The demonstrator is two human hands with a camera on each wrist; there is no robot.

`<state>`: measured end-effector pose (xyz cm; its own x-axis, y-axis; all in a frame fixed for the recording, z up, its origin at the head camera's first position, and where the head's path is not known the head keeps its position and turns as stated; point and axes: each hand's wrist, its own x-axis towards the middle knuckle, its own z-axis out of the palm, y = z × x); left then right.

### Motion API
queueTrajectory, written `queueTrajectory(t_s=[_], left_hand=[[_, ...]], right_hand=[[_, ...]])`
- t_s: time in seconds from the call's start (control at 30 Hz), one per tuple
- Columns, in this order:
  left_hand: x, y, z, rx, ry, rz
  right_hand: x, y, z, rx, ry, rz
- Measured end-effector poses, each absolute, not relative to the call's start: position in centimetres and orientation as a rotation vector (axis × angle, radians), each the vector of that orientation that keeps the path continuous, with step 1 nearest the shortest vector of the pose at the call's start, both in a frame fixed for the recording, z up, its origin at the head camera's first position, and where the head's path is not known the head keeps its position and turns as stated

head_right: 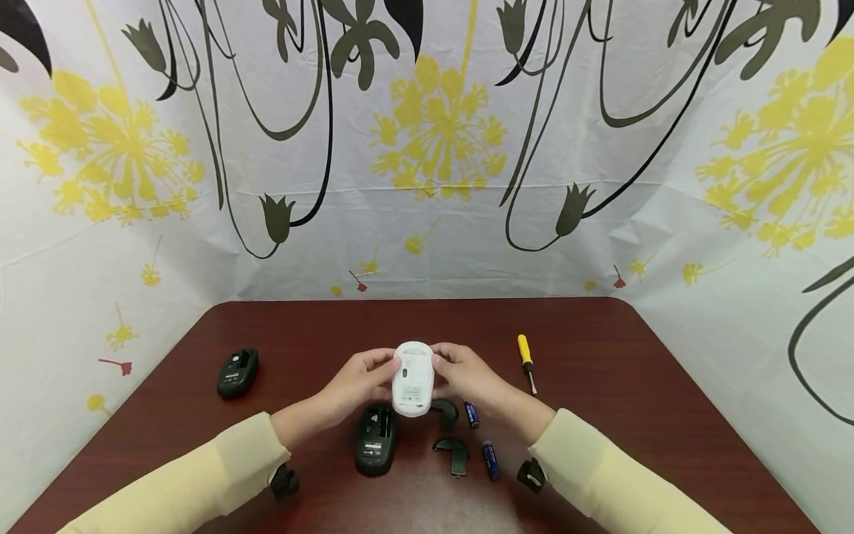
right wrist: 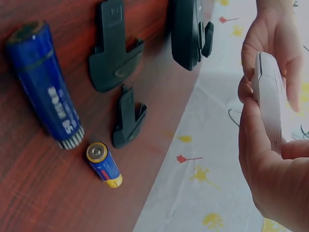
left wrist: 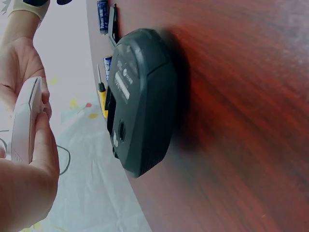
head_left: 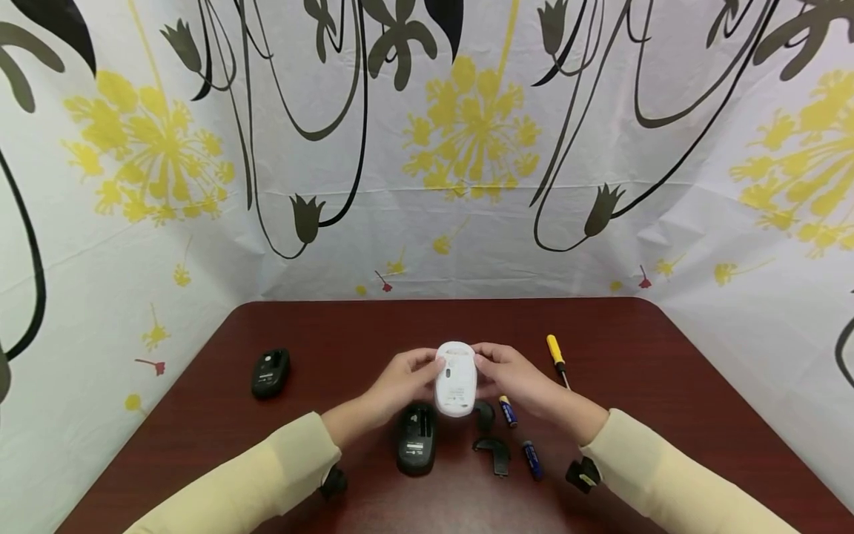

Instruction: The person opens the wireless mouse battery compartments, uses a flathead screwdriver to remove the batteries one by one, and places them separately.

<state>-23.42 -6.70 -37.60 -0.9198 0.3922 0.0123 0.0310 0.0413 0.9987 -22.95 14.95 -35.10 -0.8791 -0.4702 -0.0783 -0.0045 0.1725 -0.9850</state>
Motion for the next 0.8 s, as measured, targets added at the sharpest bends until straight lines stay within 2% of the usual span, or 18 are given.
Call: queueTrajectory(t_s=[0.13, 0.5, 0.67, 0.8], left_hand=[[-23.0, -6.7, -38.0, 0.490, 2.007, 1.961], [-22.1, -6.9, -38.6, 0.446, 2.014, 1.920], [-21.7, -6.7, -38.5, 0.422, 2.005, 1.941], [-21.5, -6.6, -38.5, 0.426, 1.993, 1.947]], right_hand=[[-22.8, 15.1, -35.5, -0.423, 2.052, -1.762], [-21.8, 15.1, -36.0, -0.429, 1.999, -1.766], [-21.8, 15.3, -36.2, -0.538, 2.087, -1.731], [-21.9, 15.3, -36.4, -0.740, 2.337, -1.608]])
